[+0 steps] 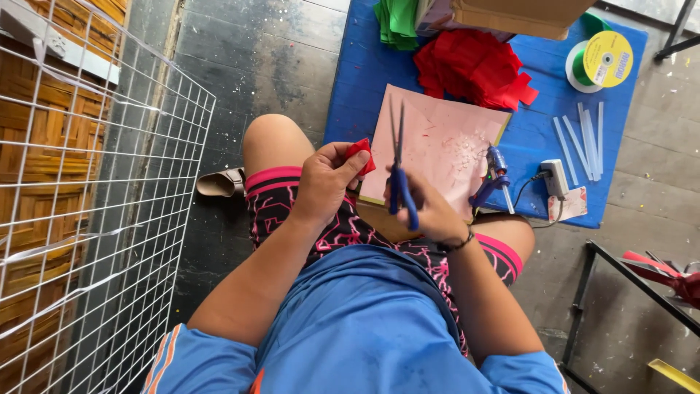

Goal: The person assembles a paper flower by using a glue gun to apply adhesive to small red paper pieces and then cutting and folding them into a flower shape.

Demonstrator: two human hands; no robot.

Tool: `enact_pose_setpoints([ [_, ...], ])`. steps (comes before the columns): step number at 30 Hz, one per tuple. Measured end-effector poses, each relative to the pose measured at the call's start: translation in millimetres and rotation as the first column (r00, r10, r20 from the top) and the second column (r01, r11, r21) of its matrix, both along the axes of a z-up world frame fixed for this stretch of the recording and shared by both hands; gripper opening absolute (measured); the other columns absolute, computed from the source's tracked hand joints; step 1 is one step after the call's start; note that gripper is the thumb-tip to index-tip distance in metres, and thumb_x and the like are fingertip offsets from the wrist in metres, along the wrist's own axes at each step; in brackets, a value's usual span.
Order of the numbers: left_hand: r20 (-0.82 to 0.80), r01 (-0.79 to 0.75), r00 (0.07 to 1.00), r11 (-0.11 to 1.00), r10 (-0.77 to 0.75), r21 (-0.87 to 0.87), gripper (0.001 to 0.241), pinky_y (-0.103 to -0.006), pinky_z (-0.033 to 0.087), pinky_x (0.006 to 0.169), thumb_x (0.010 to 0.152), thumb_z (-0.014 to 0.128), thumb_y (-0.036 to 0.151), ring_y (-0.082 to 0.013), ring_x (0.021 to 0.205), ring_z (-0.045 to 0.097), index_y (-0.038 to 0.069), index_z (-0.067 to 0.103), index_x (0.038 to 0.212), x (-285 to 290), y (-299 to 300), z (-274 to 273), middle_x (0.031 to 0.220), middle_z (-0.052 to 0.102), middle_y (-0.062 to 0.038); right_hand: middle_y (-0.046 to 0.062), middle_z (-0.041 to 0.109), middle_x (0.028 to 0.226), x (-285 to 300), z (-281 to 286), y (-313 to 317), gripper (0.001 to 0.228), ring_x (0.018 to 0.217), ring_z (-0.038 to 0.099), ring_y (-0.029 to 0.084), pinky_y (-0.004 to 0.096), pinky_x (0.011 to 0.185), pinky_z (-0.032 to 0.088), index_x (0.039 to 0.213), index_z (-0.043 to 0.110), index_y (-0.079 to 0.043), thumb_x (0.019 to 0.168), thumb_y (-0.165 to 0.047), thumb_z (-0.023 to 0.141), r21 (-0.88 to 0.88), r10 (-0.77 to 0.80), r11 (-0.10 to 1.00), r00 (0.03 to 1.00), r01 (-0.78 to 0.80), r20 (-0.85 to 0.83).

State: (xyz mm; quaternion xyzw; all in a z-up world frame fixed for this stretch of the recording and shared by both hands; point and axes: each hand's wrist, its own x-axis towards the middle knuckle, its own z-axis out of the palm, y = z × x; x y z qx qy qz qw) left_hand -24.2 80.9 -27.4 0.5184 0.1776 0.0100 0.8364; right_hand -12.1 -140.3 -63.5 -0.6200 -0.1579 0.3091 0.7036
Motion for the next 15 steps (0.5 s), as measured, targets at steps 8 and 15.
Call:
enact_pose_setpoints([
  [8, 0.018, 0.058, 0.998, 0.998, -0.057, -0.031, 0.024, -0.0201, 0.049, 0.048, 0.090, 0.081, 0.012, -0.0126, 0.049, 0.058, -0.007, 0.068, 0.098, -1, -20, 23, 0.063, 0.065, -0.018, 0.020, 0.062, 0.113, -20, 17, -6, 0.102, 0.104, 0.066, 0.027, 0.038, 0.088, 0.056, 0.154, 0.034, 0.001, 0.075, -0.029, 0.092, 0.105, 0.082, 0.990, 0.993, -0.091, 0.088],
  [15, 0.029, 0.084, 0.996, 0.996, -0.083, -0.028, 0.027, -0.0231, 0.055, 0.054, 0.091, 0.081, 0.011, -0.0188, 0.056, 0.066, -0.009, 0.068, 0.103, -3, -21, 23, 0.070, 0.067, -0.022, 0.019, 0.061, 0.107, -21, 23, -9, 0.102, 0.102, 0.066, 0.027, 0.040, 0.089, 0.057, 0.154, 0.034, 0.003, 0.075, -0.023, 0.093, 0.048, 0.058, 0.997, 0.985, -0.067, 0.162],
])
